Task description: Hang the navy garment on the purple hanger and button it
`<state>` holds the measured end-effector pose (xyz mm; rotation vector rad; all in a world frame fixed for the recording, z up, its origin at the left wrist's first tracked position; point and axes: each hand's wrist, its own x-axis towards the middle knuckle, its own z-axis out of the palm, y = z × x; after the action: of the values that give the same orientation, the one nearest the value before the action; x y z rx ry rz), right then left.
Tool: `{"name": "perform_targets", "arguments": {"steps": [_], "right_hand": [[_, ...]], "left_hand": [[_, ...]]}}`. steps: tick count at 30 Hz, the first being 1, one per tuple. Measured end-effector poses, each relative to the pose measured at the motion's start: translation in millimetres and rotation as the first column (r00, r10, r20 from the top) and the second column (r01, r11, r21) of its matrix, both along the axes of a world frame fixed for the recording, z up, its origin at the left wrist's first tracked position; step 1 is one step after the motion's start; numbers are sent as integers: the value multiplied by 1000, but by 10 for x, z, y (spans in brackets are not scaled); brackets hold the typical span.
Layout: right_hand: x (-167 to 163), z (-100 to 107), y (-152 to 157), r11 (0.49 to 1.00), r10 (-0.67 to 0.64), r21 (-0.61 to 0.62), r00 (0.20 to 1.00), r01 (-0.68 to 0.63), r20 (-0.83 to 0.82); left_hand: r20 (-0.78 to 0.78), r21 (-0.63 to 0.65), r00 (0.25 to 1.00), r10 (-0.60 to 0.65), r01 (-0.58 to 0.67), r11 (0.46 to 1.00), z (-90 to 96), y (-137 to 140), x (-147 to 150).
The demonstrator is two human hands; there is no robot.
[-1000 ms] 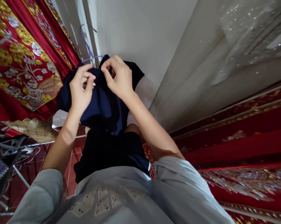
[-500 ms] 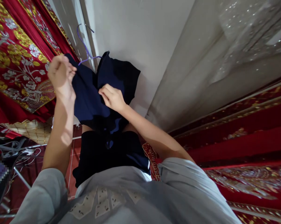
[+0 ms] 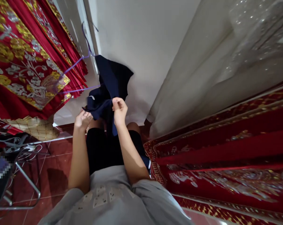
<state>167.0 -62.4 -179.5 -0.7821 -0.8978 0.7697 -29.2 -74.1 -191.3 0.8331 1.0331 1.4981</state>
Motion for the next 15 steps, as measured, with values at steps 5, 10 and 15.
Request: {"name": "perform_targets", "arguments": {"steps": [5, 10, 15], "right_hand": [[211, -157, -57, 961, 160, -236, 986, -144, 51], [284, 107, -269, 713, 694, -340, 687, -613, 215], [275, 453, -460, 508, 853, -400, 379, -763, 359]], "left_hand": [[-52, 124, 997, -62, 68, 990, 242, -121, 164], [-237, 329, 971, 9, 72, 942, 358, -381, 654], [-449, 542, 845, 292, -3, 841, 460, -524, 794]]}}
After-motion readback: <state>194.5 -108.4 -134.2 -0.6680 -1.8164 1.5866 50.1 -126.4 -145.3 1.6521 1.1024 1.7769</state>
